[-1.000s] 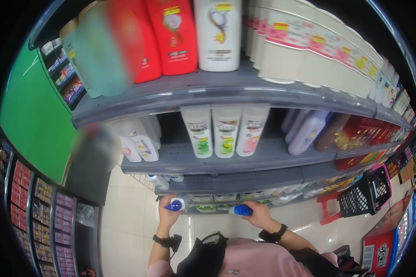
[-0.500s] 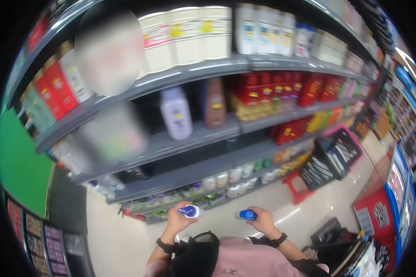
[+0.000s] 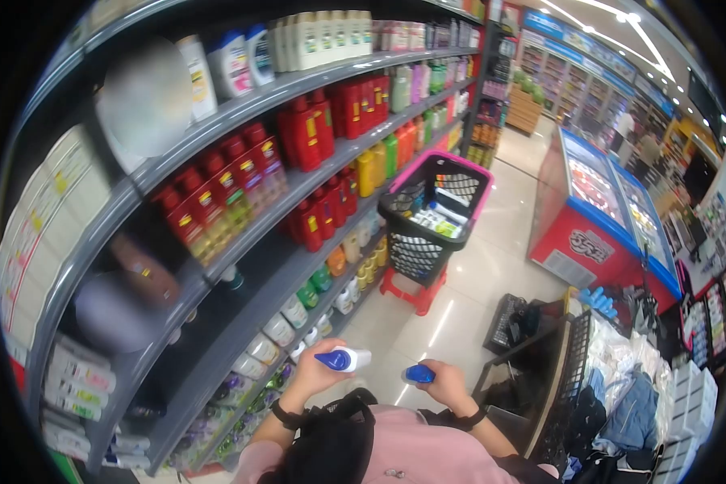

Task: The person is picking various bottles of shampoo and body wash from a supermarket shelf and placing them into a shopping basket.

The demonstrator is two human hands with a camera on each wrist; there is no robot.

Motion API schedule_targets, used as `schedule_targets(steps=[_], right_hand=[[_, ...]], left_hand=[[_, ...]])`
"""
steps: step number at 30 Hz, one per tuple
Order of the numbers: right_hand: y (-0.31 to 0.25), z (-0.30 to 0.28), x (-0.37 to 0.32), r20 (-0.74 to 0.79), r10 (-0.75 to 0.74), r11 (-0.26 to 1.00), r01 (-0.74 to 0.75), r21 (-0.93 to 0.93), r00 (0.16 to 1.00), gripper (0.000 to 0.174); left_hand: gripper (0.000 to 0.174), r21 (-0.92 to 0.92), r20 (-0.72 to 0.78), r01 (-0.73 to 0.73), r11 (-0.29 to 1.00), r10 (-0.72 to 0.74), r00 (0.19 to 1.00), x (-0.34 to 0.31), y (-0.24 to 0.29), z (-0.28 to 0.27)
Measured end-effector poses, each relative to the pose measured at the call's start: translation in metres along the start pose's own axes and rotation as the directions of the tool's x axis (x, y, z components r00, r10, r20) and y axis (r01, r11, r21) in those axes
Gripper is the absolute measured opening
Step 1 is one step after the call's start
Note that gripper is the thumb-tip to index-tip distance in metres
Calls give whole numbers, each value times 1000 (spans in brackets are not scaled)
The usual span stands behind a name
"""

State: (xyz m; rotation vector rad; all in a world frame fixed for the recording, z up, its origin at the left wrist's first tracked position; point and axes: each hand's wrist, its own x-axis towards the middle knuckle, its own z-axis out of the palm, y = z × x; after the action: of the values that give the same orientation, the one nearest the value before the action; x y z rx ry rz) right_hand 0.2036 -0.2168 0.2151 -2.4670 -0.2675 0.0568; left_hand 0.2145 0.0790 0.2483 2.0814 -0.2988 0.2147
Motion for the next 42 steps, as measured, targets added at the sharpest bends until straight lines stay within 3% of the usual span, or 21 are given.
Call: schedule_targets(steps=[7, 9, 11, 15, 18, 22, 23, 27, 29, 32, 35, 41, 42], right_hand=[[50, -46, 49, -72, 184, 975, -173, 139, 980, 43], [72, -60, 75, -58, 252, 962, -243, 126, 966, 44], [89, -72, 105, -83, 257, 962, -248, 111, 963, 45], [123, -108, 177, -49, 220, 974, -217, 66, 974, 46], [140, -146, 243, -31, 119, 992, -120, -35, 992, 45], [146, -192, 292, -104, 92, 994, -85, 69, 990, 45], [148, -202, 299, -149, 69, 996, -58, 73, 986, 46], [166, -233, 335, -236, 206, 962, -153, 226, 950, 49], [175, -243, 356, -263, 162, 968, -103, 227, 951, 50], [192, -261, 395, -283, 58, 989, -17, 147, 957, 51], [226, -273, 443, -292, 2, 982, 52, 179, 956, 52], [301, -284, 579, -63, -124, 977, 133, 165, 990, 53], [319, -275, 604, -44, -156, 962, 161, 219, 987, 53]], left_hand=[[55, 58, 233, 81, 995, -92, 968, 104, -25, 61], [54, 112, 218, -9, 994, -15, 976, 141, -33, 80], [55, 53, 221, -61, 997, 48, 974, 182, -37, 92], [52, -7, 175, -79, 997, 79, 981, 262, -32, 113], [56, -136, 56, -201, 970, 210, 976, 320, -40, 131], [60, -164, -28, -253, 953, 252, 967, 375, -47, 151], [61, -205, -29, -228, 952, 227, 973, 384, -46, 153], [61, -249, 0, -99, 963, 102, 995, 424, -39, 158], [60, -286, -6, -80, 955, 81, 997, 444, -37, 163], [60, -298, -112, -64, 952, 32, 993, 467, -32, 177], [57, -297, -215, -4, 955, -63, 975, 487, -37, 199], [55, -312, -303, 128, 941, -226, 926, 544, -58, 276], [54, -375, -281, 203, 905, -319, 905, 556, -66, 292]])
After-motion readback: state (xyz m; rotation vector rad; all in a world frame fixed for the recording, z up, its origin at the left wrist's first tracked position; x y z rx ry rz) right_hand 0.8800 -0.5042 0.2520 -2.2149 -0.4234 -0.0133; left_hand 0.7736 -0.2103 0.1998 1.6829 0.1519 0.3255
